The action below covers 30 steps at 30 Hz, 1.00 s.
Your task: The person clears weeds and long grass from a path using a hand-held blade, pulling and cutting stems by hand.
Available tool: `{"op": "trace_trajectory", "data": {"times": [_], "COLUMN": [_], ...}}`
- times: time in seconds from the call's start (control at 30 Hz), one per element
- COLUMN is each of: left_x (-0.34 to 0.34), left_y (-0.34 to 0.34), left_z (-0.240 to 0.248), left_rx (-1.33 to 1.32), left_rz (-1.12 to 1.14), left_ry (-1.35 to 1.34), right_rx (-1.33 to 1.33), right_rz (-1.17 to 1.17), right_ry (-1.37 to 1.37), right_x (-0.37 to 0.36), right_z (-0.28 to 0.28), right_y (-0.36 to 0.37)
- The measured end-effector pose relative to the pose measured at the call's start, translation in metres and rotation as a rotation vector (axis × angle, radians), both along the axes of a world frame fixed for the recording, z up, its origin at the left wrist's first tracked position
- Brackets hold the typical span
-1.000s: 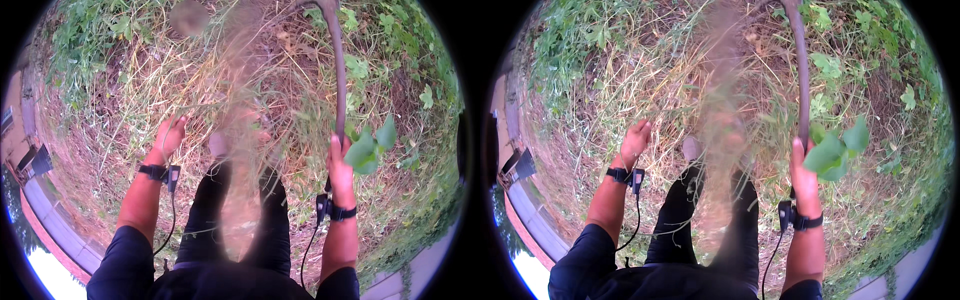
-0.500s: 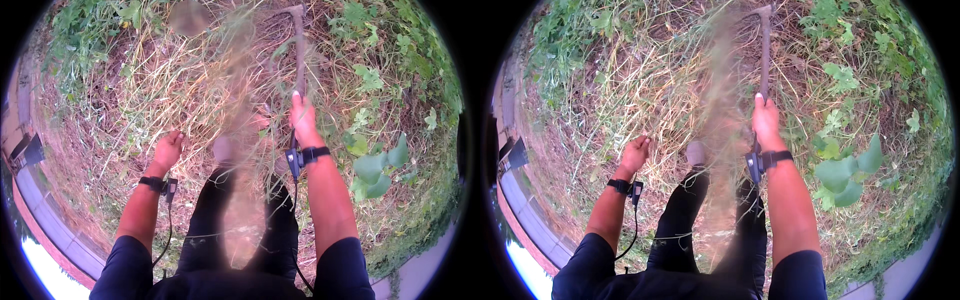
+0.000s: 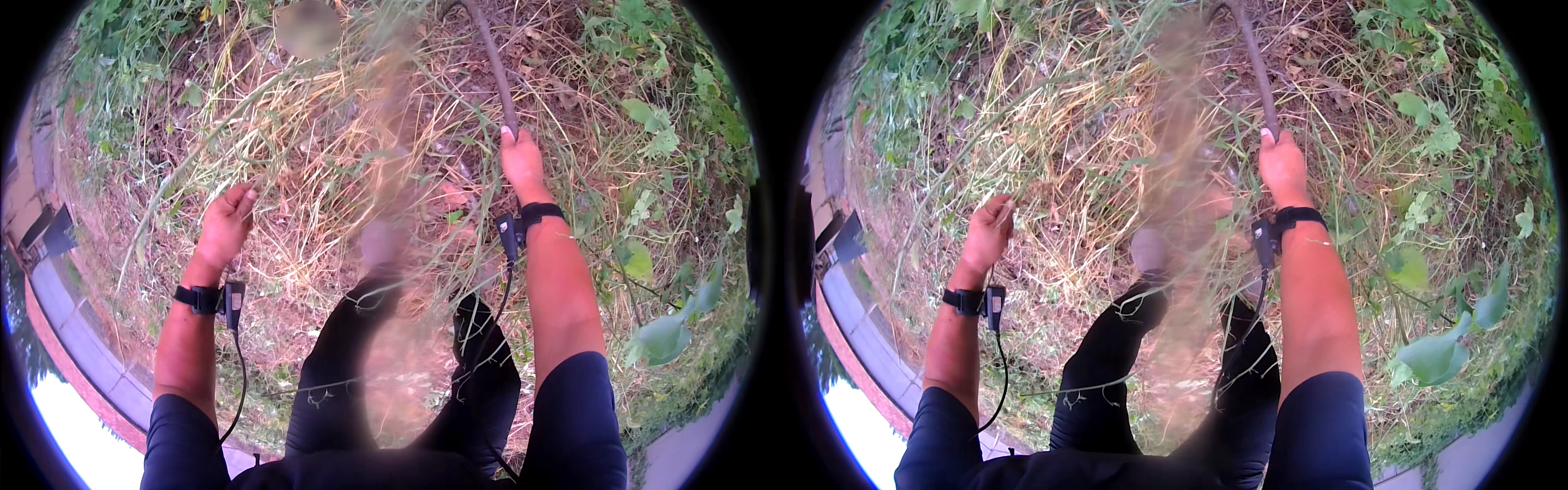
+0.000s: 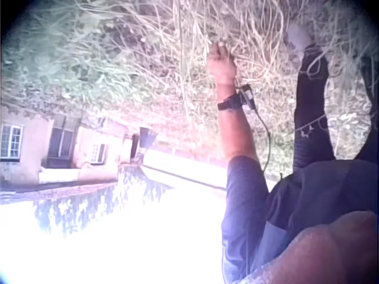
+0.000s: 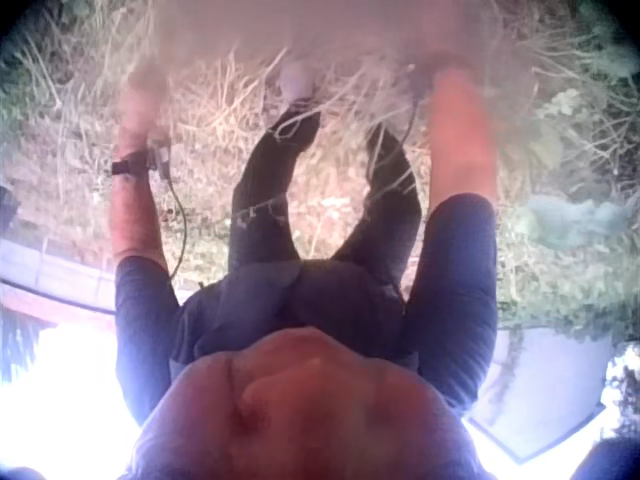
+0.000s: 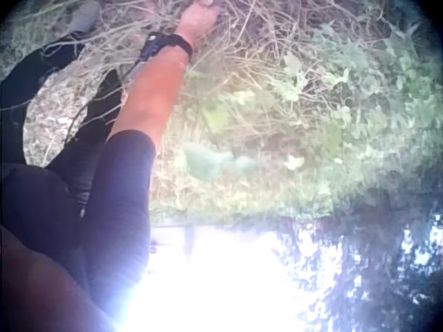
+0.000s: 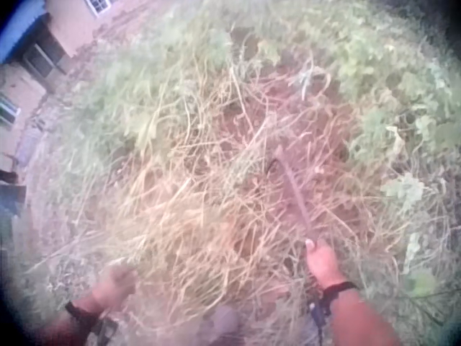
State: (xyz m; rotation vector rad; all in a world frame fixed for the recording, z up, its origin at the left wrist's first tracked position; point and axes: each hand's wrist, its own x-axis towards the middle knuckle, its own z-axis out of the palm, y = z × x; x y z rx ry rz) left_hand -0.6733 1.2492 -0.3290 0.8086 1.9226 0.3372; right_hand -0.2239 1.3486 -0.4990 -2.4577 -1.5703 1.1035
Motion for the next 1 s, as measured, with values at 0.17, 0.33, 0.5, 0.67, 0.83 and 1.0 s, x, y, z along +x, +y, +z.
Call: {"op": "trace_trajectory", "data": {"times": [0.17, 0.33, 0.5, 0.67, 0.83, 1.0], "left_x": [-0.034, -0.019, 0.041, 0.077, 0.106, 0.099], "left_y": [0.011, -0.062, -0.077, -0.031, 0.053, 0.102], "left_z": [0.006, 0.033, 0.041, 0.061, 0.06, 0.04], "left_rx": [0.089, -0.184, 0.039, 0.315, 0.714, 0.721], "left_rz": [-0.371, -0.339, -0.881, -0.908, -1.075, -1.103], "left_ry": [0.253, 0.255, 0.544, 0.666, 0.677, 0.705], "right_rx": [-0.015, -0.19, -0.15, -0.181, -0.178, -0.15], "right_rz": [-0.052, -0.285, -0.651, -0.841, -0.853, -1.015], "right_ry": [0.213, 0.302, 0.738, 0.853, 0.879, 0.931], "right_x": [0.029, 0.082, 0.041, -0.046, -0.091, -0.072], "right_z": [0.046, 0.131, 0.124, 0.103, 0.086, 0.09], "right_y": [-0.066, -0.193, -0.125, -0.051, -0.053, -0.065]}}
